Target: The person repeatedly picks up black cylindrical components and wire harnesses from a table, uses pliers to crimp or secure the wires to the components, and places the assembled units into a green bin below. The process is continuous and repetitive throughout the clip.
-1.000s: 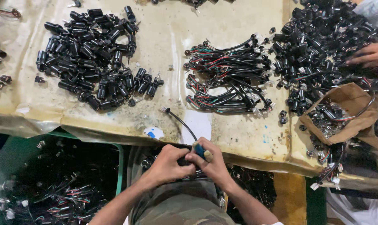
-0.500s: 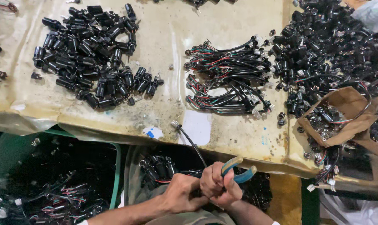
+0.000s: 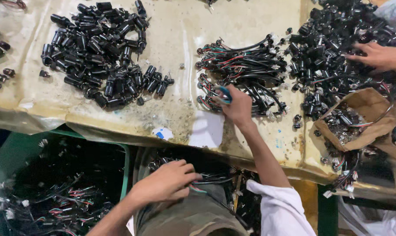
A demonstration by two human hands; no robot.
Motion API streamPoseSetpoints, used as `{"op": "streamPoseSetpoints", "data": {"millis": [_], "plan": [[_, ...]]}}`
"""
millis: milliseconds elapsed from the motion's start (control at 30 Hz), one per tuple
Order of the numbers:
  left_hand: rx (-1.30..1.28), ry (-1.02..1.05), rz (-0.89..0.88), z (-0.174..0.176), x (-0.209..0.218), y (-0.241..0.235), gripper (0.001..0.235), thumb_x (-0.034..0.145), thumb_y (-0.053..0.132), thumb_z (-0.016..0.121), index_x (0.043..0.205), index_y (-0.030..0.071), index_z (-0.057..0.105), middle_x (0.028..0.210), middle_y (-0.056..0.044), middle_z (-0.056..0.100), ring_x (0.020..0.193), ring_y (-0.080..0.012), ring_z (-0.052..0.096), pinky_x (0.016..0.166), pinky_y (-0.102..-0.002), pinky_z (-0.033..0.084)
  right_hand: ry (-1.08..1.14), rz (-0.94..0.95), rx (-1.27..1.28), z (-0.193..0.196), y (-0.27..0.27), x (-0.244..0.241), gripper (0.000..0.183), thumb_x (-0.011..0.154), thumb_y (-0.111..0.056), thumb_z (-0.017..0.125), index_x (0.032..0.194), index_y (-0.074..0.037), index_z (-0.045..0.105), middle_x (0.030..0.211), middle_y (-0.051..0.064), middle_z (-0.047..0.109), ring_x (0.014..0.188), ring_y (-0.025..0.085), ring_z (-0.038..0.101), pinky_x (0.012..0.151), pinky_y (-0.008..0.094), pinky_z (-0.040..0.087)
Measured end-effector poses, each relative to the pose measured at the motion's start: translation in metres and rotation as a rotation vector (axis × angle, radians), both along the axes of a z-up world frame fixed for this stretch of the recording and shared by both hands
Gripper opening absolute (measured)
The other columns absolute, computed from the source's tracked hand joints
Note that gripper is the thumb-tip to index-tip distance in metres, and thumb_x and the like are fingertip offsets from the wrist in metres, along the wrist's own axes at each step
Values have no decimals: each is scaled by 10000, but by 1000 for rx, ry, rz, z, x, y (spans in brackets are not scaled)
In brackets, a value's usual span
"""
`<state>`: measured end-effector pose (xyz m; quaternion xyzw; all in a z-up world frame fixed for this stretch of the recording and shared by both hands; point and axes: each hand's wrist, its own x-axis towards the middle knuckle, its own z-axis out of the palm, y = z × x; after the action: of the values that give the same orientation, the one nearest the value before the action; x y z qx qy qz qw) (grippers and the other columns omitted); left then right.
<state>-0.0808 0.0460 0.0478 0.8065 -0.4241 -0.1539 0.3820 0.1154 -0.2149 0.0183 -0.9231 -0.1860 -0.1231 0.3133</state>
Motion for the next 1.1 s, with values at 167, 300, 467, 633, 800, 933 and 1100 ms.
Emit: {"op": "streamPoseSetpoints", "data": {"millis": [167,300,467,633,800,933,1100], "plan": [[213,7,11,-33,-16,-9,507,850,185,695,1309,-12,609,1161,-158,620,1114,-389,551,941,-468,480,-57,-42,-133,-29,14,-1,323,732,-9,762,1033,-76,666,864,154,726,771,386,688,640,475,507],[102,142,131,-29,15,13,515,864,224,698,1331,28,605,1118,-155,636,1057,-357,594,894,-453,488,278,-289,766,-10,2,8,138,915,-103,724,1016,-133,636,859,26,688,549,143,587,454,304,461],[-84,-420,841,-33,88,18,400,980,264,685,1309,40,643,1206,-151,663,1111,-340,623,941,-442,507,387,86,1714,57,-52,19,56,1046,-137,659,1071,-92,639,1029,36,650,588,38,497,485,179,361],[346,-452,1075,-47,162,13,326,917,290,733,1065,5,681,1053,-162,639,1027,-352,613,860,-462,496,392,488,938,65,-42,-11,103,952,-135,694,1031,-106,635,1052,1,628,613,2,502,433,178,368],[-26,-476,1053,-50,161,14,288,842,204,802,1043,16,715,993,-153,630,959,-343,605,850,-461,481,451,-55,1046,38,-3,10,84,971,-107,733,1001,-60,671,702,-53,573,516,18,506,436,194,368],[-493,-330,975,-45,130,15,276,940,151,776,1156,24,659,1113,-138,671,1025,-262,654,874,-355,523,297,-31,1410,46,-16,20,62,1019,-95,734,1016,-68,679,701,-45,562,505,2,468,426,175,320],[-970,488,715,-48,99,-13,317,1041,244,600,1301,76,536,1064,-38,680,944,-108,617,821,-269,517,274,387,758,38,-23,-2,162,951,-139,762,1028,-90,629,962,-5,674,708,29,612,480,217,447]]}}
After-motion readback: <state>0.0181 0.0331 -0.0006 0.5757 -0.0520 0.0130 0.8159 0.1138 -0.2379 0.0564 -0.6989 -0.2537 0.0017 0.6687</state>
